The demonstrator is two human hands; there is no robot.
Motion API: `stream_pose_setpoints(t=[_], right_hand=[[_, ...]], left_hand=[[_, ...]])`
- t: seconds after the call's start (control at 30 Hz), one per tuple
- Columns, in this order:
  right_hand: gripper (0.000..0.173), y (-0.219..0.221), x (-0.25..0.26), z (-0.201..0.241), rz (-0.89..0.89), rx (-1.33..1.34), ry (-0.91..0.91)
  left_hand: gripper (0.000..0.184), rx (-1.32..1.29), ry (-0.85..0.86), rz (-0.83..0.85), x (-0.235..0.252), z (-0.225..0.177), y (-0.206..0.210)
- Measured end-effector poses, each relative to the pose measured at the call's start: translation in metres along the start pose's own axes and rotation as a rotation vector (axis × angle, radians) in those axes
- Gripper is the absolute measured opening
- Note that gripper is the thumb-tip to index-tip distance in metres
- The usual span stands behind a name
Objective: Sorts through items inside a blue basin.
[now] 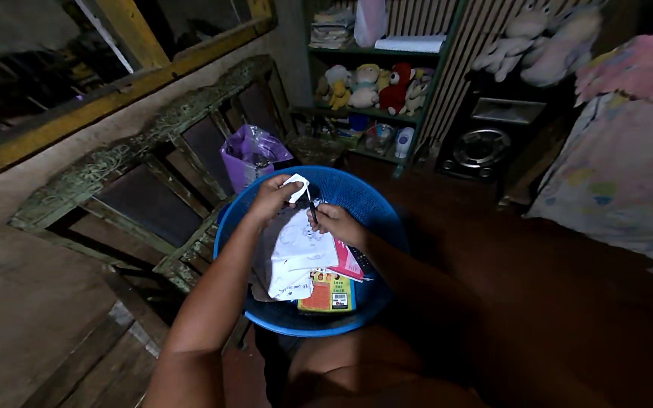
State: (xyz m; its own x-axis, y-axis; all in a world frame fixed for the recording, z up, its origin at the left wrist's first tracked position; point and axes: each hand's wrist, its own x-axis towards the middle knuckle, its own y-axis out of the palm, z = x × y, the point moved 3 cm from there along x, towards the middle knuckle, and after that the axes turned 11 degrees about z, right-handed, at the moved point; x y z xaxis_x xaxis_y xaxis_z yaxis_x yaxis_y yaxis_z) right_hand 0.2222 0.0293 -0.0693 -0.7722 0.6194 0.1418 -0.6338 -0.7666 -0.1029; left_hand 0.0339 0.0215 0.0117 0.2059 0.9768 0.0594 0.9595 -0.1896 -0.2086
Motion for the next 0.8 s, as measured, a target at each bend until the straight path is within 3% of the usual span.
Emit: stream_pose_setpoints(t=[0.8], right_hand=[[0.036, -0.0034, 0.0027, -0.0008, -0.007, -0.013, -0.014]], left_hand=[[0.019, -0.001, -0.052, 0.048, -0.0034, -0.0047, 0.0049]])
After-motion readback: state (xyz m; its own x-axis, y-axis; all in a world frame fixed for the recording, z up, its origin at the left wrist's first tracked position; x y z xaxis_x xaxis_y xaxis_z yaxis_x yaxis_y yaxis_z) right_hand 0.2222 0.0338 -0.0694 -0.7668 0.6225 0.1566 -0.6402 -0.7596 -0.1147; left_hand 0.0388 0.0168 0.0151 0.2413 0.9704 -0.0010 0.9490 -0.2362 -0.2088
